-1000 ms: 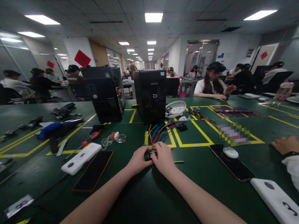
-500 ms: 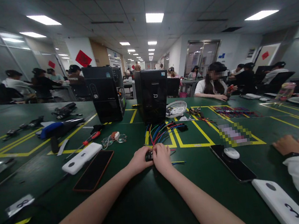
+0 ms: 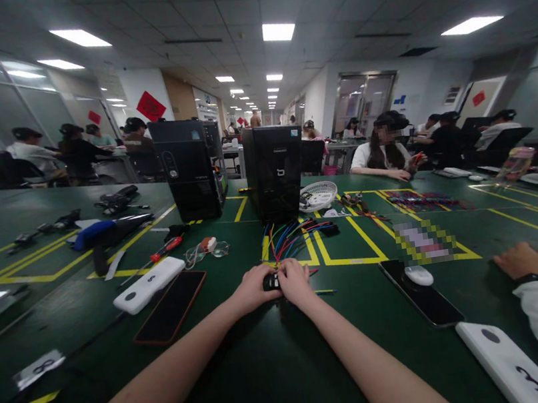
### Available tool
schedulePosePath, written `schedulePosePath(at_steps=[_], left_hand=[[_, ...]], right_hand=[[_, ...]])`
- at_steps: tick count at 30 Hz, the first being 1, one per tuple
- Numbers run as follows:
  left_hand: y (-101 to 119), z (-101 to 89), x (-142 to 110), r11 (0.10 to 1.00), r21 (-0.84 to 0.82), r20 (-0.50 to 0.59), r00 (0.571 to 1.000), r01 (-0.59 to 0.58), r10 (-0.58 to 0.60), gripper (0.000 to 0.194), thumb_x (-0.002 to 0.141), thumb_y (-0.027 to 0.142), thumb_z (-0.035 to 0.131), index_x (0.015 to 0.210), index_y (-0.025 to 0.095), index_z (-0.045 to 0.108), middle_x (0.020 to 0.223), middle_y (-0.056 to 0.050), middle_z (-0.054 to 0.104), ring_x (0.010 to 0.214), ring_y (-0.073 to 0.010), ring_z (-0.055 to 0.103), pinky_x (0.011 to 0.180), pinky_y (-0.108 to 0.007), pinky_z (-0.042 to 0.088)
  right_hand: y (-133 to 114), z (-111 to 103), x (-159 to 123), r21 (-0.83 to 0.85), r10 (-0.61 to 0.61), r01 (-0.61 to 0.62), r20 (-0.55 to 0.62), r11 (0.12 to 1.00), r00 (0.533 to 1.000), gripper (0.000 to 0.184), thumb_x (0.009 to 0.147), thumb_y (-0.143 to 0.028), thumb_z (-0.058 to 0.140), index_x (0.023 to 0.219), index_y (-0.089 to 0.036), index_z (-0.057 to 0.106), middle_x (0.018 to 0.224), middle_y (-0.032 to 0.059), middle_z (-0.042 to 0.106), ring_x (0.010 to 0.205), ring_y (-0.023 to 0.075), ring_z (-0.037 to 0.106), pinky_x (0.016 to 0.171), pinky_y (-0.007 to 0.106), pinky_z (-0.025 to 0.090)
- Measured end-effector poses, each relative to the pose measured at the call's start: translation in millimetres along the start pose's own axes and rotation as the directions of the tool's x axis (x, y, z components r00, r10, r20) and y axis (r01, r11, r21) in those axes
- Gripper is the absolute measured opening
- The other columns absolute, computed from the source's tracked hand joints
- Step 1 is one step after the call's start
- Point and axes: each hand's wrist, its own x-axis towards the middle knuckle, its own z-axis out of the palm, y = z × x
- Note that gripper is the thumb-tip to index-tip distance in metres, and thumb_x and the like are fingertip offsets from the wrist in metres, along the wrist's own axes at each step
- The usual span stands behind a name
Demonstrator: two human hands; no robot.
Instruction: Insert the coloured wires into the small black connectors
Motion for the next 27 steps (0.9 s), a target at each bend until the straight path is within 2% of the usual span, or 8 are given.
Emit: schedulePosePath(at_steps=[3,6,10,14,17,20,23,27], left_hand=[[0,-0.5,0,1.0,-0.001,0.005,1.0,0.002,-0.002,0.046,0.067,0.046,0.07,0.103,0.021,0.057,0.105,-0.006,0.059,0.1,-0.0269,0.053,0.086,-0.036,0.04],[2,-1.4,-1,1.0,-0.011,0.008,1.0,0.004,-0.004,0.047,0.067,0.044,0.071,0.105,0.021,0.056,0.107,-0.006,0.059,0.102,-0.0267,0.052,0.088,-0.037,0.039],[4,-0.8,-3,0.999,-0.028,-0.018,1.0,0.015,-0.015,0.048,0.067,0.043,0.072,0.106,0.02,0.056,0.109,-0.006,0.059,0.104,-0.0268,0.051,0.089,-0.037,0.039],[2,1.6,-3,0.999,-0.03,-0.078,0.997,0.012,-0.014,0.045,0.068,0.043,0.071,0.104,0.019,0.057,0.105,-0.007,0.059,0.1,-0.0258,0.053,0.087,-0.037,0.041],[0,2.5,-3,1.0,-0.027,-0.11,0.994,0.011,-0.014,0.042,0.07,0.042,0.069,0.103,0.019,0.058,0.105,-0.007,0.059,0.099,-0.0254,0.054,0.086,-0.036,0.042],[-1,3.3,-4,0.999,-0.041,-0.14,0.99,0.005,-0.011,0.046,0.072,0.042,0.067,0.11,0.019,0.055,0.109,-0.007,0.059,0.102,-0.0254,0.053,0.089,-0.037,0.041],[-2,4.2,-4,0.998,-0.062,-0.156,0.987,0.029,-0.038,0.052,0.072,0.041,0.067,0.117,0.019,0.052,0.114,-0.008,0.058,0.106,-0.0263,0.052,0.091,-0.038,0.04],[-1,3.2,-4,0.997,-0.064,-0.148,0.988,0.038,-0.048,0.055,0.071,0.038,0.069,0.119,0.02,0.05,0.117,-0.008,0.057,0.108,-0.0266,0.051,0.093,-0.038,0.039]], right_hand=[[0,-5,5,0.028,0.003,-0.004,0.023,1.0,1.0,0.011,0.078,-0.017,0.043,0.074,-0.02,0.052,0.108,0.0058,0.058,0.108,0.0192,0.048,0.102,0.051,0.015],[-1,-20,13,0.087,-0.015,0.018,-0.038,0.996,0.999,0.012,0.079,-0.02,0.041,0.076,-0.02,0.053,0.105,0.0057,0.058,0.106,0.0191,0.049,0.099,0.047,0.024],[-1,-45,13,0.06,-0.19,0.199,-0.127,0.978,0.973,0.009,0.08,-0.022,0.045,0.08,-0.02,0.053,0.097,0.0057,0.058,0.097,0.0186,0.051,0.092,0.038,0.034],[1,-56,-11,0.027,-0.376,0.375,0.101,0.927,0.921,0.011,0.083,-0.021,0.044,0.083,-0.019,0.055,0.079,0.0021,0.059,0.077,0.0152,0.053,0.076,0.029,0.039],[1,-56,-31,-0.024,-0.422,0.444,0.269,0.896,0.866,0.013,0.083,-0.018,0.046,0.081,-0.018,0.058,0.082,0.0031,0.061,0.08,0.0155,0.054,0.076,0.028,0.039],[-3,-60,-40,-0.053,-0.42,0.466,0.353,0.883,0.836,0.017,0.081,-0.015,0.047,0.092,-0.018,0.061,0.095,0.006,0.061,0.091,0.0165,0.054,0.083,0.028,0.039],[-8,-71,-42,-0.142,-0.388,0.471,0.391,0.871,0.835,0.034,0.075,-0.011,0.05,0.106,-0.019,0.058,0.108,0.0074,0.058,0.102,0.0177,0.051,0.089,0.029,0.035],[-10,-79,-41,-0.384,-0.249,0.458,0.482,0.802,0.84,0.034,0.068,-0.016,0.058,0.102,-0.017,0.061,0.106,0.0102,0.058,0.101,0.0236,0.051,0.088,0.035,0.034]])
